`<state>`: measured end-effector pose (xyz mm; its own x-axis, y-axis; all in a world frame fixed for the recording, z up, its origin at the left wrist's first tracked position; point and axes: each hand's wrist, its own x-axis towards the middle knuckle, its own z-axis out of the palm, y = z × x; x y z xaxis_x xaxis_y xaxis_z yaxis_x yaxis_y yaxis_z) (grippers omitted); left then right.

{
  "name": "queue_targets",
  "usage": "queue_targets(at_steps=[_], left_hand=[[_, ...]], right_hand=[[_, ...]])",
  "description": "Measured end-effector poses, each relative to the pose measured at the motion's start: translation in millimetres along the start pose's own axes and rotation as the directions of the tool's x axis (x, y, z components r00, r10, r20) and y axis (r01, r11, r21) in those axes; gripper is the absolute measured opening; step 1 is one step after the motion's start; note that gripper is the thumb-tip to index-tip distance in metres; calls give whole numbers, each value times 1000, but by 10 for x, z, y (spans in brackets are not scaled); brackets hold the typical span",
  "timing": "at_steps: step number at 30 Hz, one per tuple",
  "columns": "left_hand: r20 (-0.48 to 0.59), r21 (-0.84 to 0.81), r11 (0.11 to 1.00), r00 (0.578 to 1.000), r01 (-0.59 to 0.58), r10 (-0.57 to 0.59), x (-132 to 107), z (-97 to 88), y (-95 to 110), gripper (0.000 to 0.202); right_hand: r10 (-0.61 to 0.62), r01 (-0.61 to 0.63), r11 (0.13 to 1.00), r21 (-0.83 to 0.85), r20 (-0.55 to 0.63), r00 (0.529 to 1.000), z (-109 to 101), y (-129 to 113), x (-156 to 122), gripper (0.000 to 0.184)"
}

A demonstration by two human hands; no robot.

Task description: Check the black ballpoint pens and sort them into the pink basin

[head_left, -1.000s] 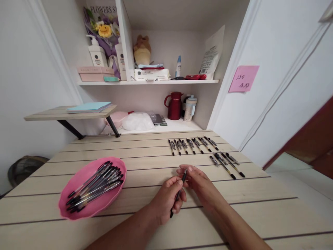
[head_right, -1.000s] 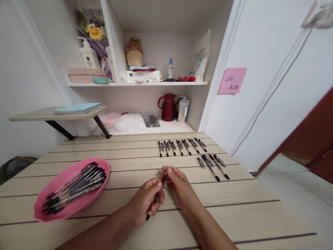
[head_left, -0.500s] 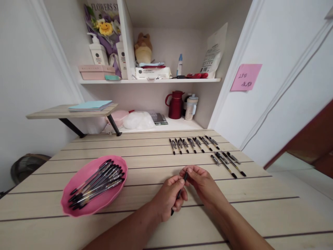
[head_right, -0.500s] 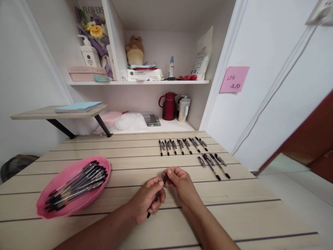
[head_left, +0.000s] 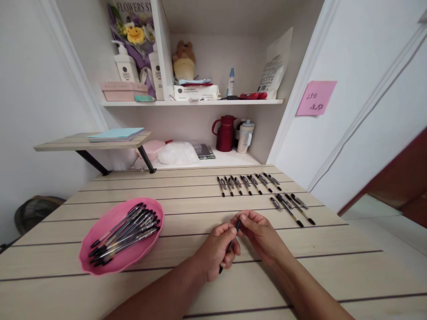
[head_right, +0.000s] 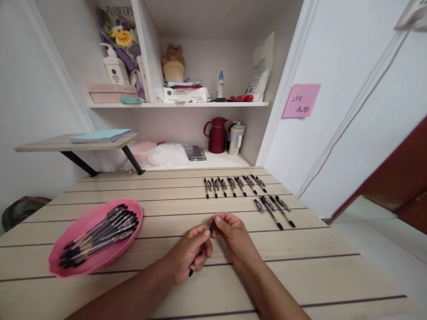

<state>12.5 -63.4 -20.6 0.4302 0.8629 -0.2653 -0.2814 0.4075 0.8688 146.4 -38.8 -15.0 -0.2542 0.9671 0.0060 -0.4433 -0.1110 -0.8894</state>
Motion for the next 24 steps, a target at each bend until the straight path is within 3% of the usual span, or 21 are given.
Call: queue_targets(at_steps=[8, 13, 16, 18, 20, 24], left_hand=[[57, 3, 1000, 998, 24, -24, -10, -22, -15, 34], [53, 3, 1000, 998, 21, -21, -16, -21, -7, 32], [44, 14, 999, 999, 30, -31, -24, -17, 12, 30], [41, 17, 999, 999, 31, -31, -29, -16, 22, 30], [40, 21, 999, 999, 28, -29, -33, -17, 25, 30], [52, 35, 999, 998, 23, -24, -30, -29, 8, 30]], right_hand=[[-20, 34, 974, 224, -67, 998, -88, -20, 63, 19], [-66, 96, 976, 197, -155, 986, -206, -77, 113, 17], [-77, 93, 994, 49, -268, 960, -317, -147, 117, 18], [-108, 44, 982, -182, -359, 927, -471, -213, 108, 22], [-178, -22, 912, -411, -442, 879, -702, -287, 91, 25], [-299, -123, 758, -641, -509, 808, -1226, -424, 59, 22]])
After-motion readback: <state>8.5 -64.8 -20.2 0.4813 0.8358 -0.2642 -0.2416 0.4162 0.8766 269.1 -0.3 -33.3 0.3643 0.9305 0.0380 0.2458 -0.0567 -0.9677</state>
